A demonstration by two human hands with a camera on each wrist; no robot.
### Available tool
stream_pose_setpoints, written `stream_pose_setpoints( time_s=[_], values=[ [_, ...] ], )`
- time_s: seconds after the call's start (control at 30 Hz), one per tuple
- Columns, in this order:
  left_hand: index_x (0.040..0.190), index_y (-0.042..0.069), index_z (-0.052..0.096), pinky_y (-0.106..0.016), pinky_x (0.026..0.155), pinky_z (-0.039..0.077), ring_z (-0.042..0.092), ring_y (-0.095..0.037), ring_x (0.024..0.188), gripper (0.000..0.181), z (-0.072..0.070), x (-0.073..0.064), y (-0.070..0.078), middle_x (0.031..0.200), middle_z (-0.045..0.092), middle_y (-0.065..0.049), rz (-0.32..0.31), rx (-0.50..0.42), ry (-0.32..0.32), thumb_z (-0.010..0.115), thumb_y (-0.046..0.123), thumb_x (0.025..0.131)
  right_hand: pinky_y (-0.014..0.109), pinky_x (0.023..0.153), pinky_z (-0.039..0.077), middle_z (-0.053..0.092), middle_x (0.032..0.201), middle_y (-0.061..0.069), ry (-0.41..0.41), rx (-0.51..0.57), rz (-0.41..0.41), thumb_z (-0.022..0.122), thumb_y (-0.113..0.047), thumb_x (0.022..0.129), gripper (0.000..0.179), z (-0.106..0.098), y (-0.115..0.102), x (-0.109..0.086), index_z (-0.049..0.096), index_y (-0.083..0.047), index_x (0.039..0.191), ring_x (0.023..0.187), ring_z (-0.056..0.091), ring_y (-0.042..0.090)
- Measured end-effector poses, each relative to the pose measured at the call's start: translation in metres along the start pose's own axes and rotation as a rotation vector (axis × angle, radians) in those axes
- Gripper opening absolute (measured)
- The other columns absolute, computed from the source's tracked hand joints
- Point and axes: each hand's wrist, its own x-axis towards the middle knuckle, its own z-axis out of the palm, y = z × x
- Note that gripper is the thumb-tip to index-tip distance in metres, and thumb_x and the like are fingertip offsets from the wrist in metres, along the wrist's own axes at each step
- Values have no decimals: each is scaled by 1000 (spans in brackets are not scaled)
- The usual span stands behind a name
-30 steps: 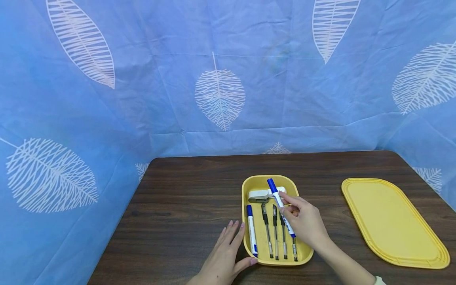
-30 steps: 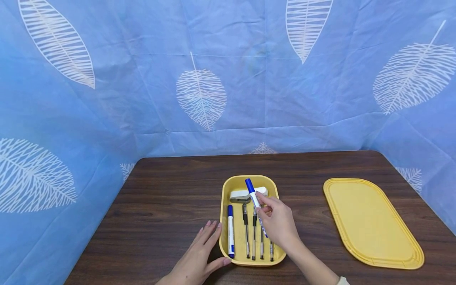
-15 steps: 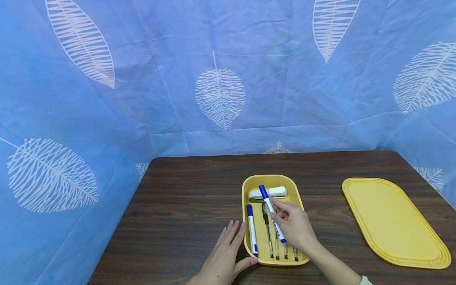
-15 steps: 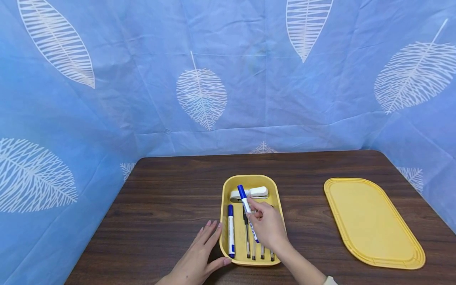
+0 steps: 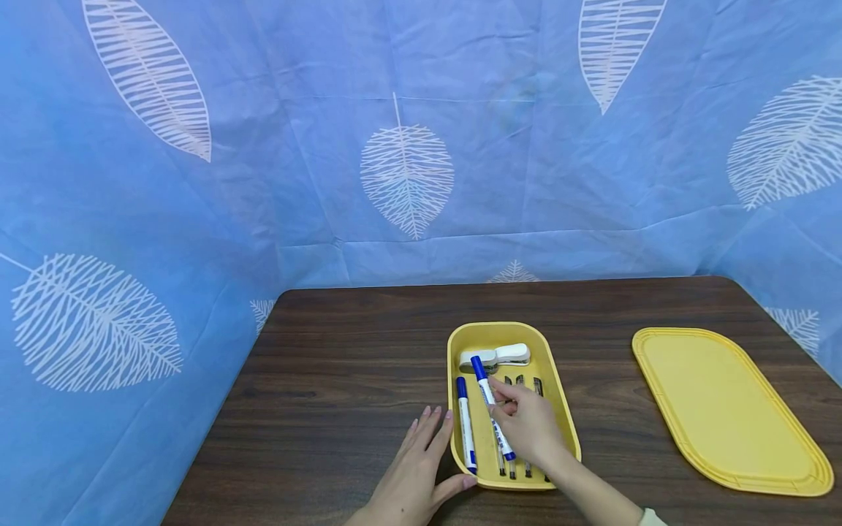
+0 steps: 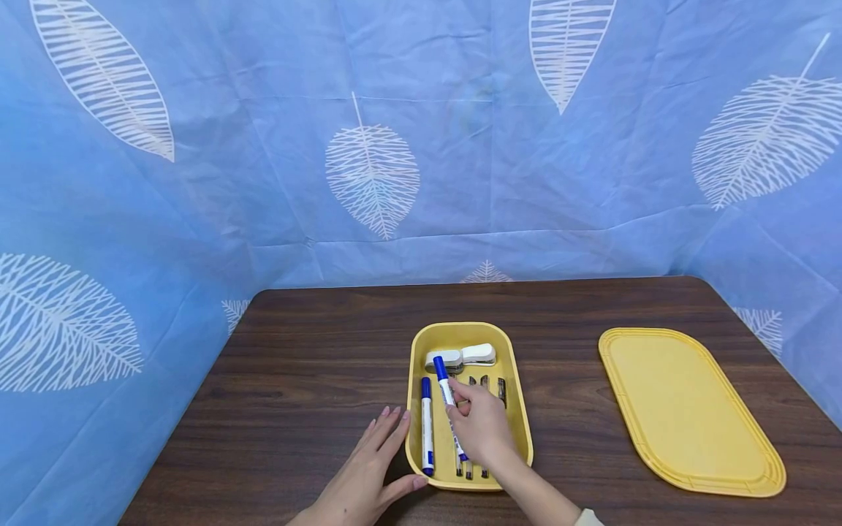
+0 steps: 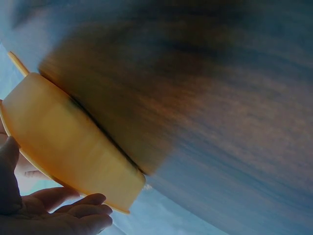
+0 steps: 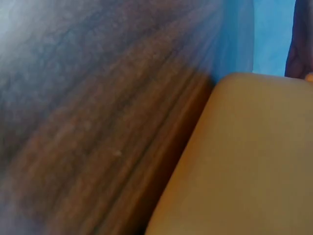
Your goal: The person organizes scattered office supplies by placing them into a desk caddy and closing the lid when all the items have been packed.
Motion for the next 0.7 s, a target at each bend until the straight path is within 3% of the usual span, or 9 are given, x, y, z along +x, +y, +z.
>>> stream_pose_setpoints(
  time_s=[0.2,0.47,0.7],
  values=[
    [151,12,34,-52,114,32,30,-32,145,83,1,1,0,156,34,-15,18,13,8,55,61,88,18,58,47,67,94,5,-23,-3,29,70,-5,84,45,7,0,0,63,-3,128,74,59,8],
    [151,13,34,-53,113,33,30,-33,145,83,0,0,0,156,33,-15,9,-3,-1,54,62,88,22,57,48,66,95,4,-70,-84,55,71,-9,85,47,14,3,2,60,-2,130,74,59,8],
    [151,13,34,-53,113,34,30,-33,145,84,0,0,1,156,34,-15,9,-3,3,54,63,87,20,56,45,65,86,1,-71,-101,30,72,-6,82,47,17,3,2,62,1,127,69,56,7]
  ],
)
